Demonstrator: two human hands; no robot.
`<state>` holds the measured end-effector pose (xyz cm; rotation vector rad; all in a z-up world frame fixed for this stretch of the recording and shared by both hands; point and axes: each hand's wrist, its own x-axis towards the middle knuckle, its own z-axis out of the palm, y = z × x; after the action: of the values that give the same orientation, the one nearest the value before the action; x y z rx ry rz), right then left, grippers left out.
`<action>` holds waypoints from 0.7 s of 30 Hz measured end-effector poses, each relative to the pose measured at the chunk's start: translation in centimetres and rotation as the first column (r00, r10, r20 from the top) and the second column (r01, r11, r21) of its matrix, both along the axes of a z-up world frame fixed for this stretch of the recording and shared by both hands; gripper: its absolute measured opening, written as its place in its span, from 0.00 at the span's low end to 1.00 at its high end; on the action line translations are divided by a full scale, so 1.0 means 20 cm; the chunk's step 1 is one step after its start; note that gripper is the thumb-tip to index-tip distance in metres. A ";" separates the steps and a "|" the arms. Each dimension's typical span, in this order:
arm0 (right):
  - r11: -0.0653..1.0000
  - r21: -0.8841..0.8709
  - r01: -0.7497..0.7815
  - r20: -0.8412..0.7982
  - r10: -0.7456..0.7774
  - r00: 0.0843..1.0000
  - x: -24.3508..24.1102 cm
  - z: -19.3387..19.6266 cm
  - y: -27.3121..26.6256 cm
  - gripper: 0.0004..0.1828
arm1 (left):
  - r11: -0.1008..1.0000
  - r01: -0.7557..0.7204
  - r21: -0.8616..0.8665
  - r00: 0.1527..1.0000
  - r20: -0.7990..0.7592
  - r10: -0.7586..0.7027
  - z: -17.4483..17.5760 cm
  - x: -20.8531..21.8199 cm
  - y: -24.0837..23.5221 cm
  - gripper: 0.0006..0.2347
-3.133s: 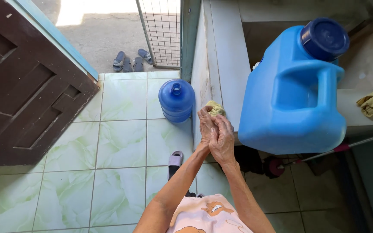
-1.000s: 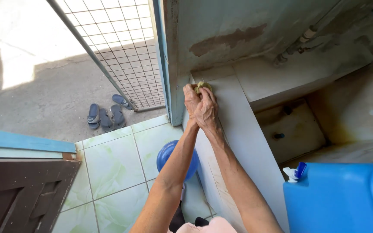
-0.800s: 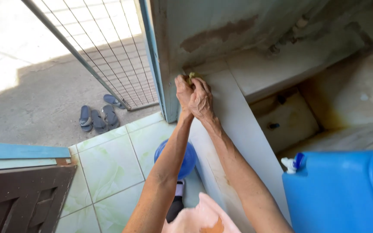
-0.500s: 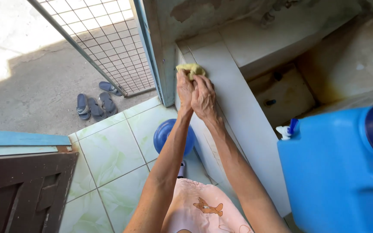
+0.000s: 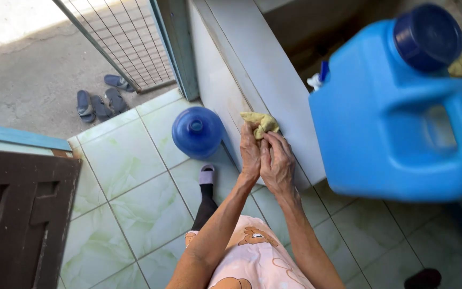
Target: Cleaning and wiping a tiled ledge and countertop with a yellow cloth.
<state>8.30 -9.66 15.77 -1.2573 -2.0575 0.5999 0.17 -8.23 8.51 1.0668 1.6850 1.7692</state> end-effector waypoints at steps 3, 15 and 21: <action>1.000 0.013 0.010 0.010 -0.010 1.000 0.24 0.04 -0.24 0.16 | 0.998 0.030 0.050 1.000 -0.008 -0.030 -0.04 0.25 -0.20 0.16; 0.894 -0.429 0.126 -0.503 -0.352 0.789 0.64 -0.44 -0.61 0.16 | 0.961 0.261 -0.092 0.963 0.094 -0.252 -0.01 0.46 -0.73 0.20; 0.853 -0.496 0.164 -0.523 -0.444 0.728 0.68 -0.56 -0.66 0.24 | 0.946 0.324 -0.020 0.933 -0.159 -0.322 0.04 0.56 -0.85 0.22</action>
<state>21.88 -22.96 4.58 -1.3591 -1.1533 1.1609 11.32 -25.29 9.32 1.4316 1.4876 1.5130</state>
